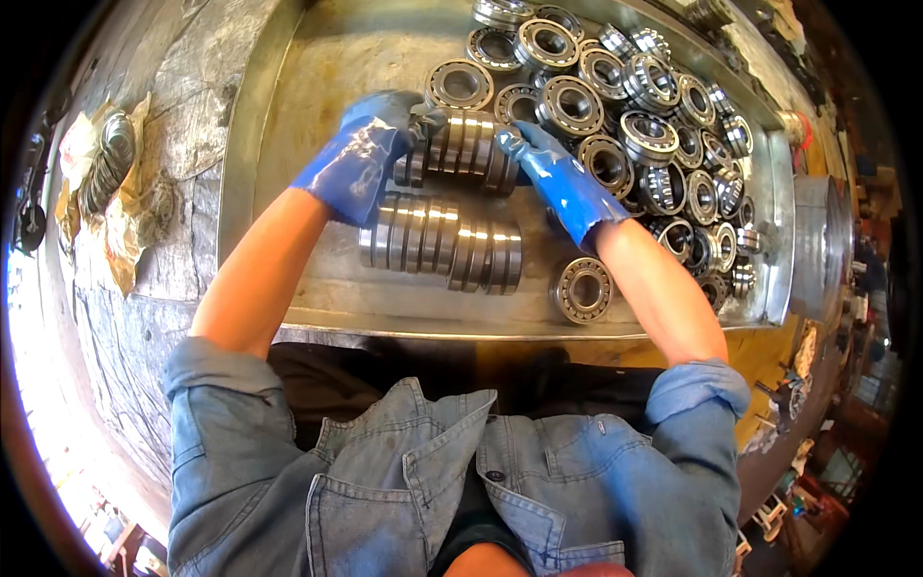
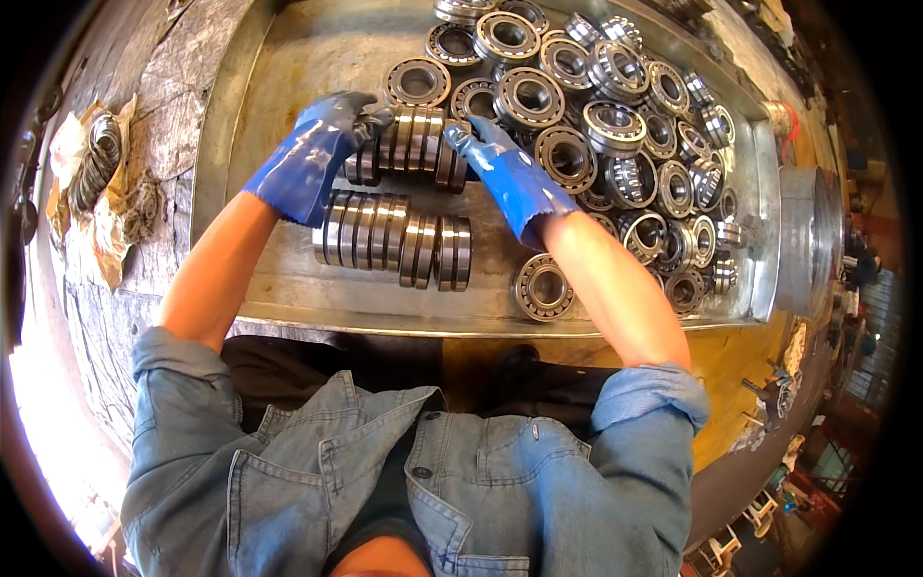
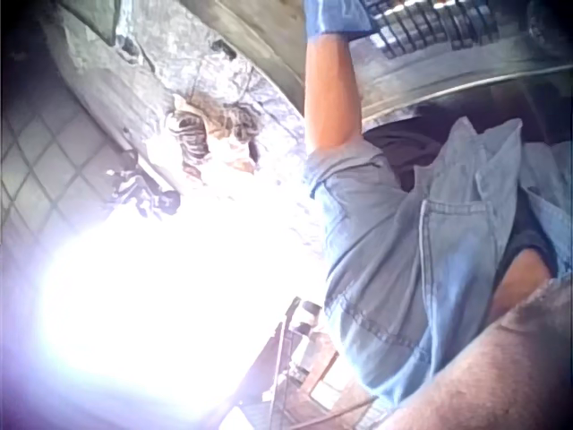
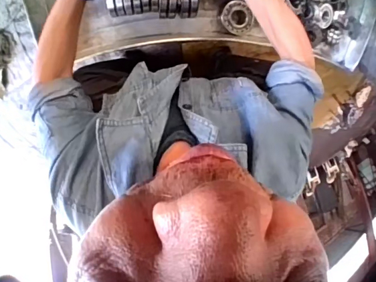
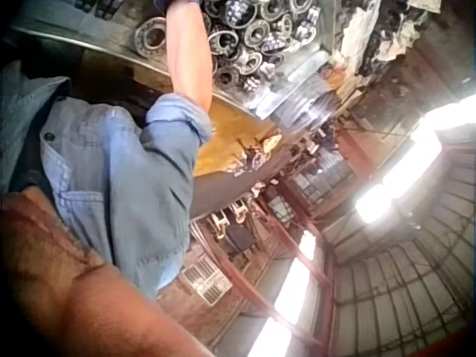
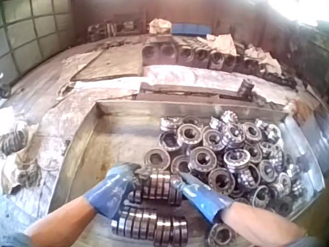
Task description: The person cleans grease off mechanical bearings using a cloth and then stacks the cleaned bearings into two vertical piles on a metal tray.
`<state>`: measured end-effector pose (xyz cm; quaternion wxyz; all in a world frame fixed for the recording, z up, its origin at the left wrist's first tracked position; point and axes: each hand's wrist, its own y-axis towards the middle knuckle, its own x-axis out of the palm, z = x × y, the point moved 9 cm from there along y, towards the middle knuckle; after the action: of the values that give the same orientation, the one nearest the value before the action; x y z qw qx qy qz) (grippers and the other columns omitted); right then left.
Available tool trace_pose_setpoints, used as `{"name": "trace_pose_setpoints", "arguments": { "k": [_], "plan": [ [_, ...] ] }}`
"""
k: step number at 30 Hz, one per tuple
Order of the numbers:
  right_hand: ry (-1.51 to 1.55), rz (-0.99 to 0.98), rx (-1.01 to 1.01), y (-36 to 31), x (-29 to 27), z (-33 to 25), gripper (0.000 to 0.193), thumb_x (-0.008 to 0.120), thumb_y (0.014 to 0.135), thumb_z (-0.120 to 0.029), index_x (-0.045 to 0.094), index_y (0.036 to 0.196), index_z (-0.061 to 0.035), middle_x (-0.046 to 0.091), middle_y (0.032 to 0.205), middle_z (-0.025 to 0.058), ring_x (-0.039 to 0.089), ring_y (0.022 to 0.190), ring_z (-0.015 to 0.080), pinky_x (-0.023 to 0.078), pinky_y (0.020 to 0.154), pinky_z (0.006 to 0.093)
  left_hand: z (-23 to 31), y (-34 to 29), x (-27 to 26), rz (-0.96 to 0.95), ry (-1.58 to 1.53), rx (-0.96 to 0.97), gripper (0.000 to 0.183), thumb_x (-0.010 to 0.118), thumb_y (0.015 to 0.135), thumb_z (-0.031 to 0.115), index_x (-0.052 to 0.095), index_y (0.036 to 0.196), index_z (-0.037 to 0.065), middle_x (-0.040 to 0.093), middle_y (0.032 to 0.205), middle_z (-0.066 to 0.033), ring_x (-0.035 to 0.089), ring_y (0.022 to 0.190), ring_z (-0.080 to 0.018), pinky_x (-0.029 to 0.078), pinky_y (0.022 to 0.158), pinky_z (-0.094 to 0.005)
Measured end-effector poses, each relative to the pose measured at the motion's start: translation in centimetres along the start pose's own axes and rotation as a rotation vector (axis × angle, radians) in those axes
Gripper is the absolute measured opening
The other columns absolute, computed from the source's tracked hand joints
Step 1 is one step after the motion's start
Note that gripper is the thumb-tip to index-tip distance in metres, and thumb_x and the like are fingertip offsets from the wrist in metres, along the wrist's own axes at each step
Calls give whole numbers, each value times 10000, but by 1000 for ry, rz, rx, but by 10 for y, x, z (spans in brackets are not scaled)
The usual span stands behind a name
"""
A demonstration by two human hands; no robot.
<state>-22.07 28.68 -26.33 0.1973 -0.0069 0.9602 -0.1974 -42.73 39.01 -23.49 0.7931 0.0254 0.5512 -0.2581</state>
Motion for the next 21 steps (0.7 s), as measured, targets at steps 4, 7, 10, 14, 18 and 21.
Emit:
{"name": "trace_pose_setpoints", "arguments": {
  "k": [4,7,10,14,18,21],
  "plan": [
    [-517,60,-193,48,-18,-21,669,604,999,-560,607,1389,-17,721,1217,221,712,1085,346,548,953,441,17,6,14,261,173,409,488,631,988,501,653,1346,170,666,1347,-134,626,1243,-341,495,1072,-443],
    [-620,258,-594,62,-22,-79,704,602,991,-555,530,1440,-17,706,1232,237,678,1165,400,526,1024,498,48,-12,20,280,295,478,577,663,940,503,573,1427,206,630,1402,-99,541,1350,-321,392,1143,-503],
    [-909,36,-558,115,35,-106,603,625,992,-489,569,1410,-58,701,1234,234,668,1168,376,532,986,463,46,-8,15,147,187,410,543,667,938,425,576,1416,184,650,1343,-124,594,1270,-356,443,1082,-480],
    [-1121,-405,-864,143,90,-99,332,607,982,-327,713,1186,-87,738,1094,177,706,1016,353,568,872,411,38,-4,21,177,174,408,493,660,943,337,580,1413,212,648,1349,-124,619,1228,-357,468,1060,-463],
    [-465,-684,-462,198,112,-61,236,597,911,-259,780,972,-122,721,854,124,679,761,291,532,683,383,37,5,35,150,211,383,431,580,969,213,592,1401,220,646,1358,-122,630,1224,-338,474,1067,-465],
    [-972,-415,-380,187,113,-76,233,618,871,-246,778,962,-104,723,895,158,680,792,340,544,714,406,26,4,33,92,244,287,384,515,1011,200,610,1383,210,662,1341,-127,640,1214,-336,477,1075,-461]
  ]
}}
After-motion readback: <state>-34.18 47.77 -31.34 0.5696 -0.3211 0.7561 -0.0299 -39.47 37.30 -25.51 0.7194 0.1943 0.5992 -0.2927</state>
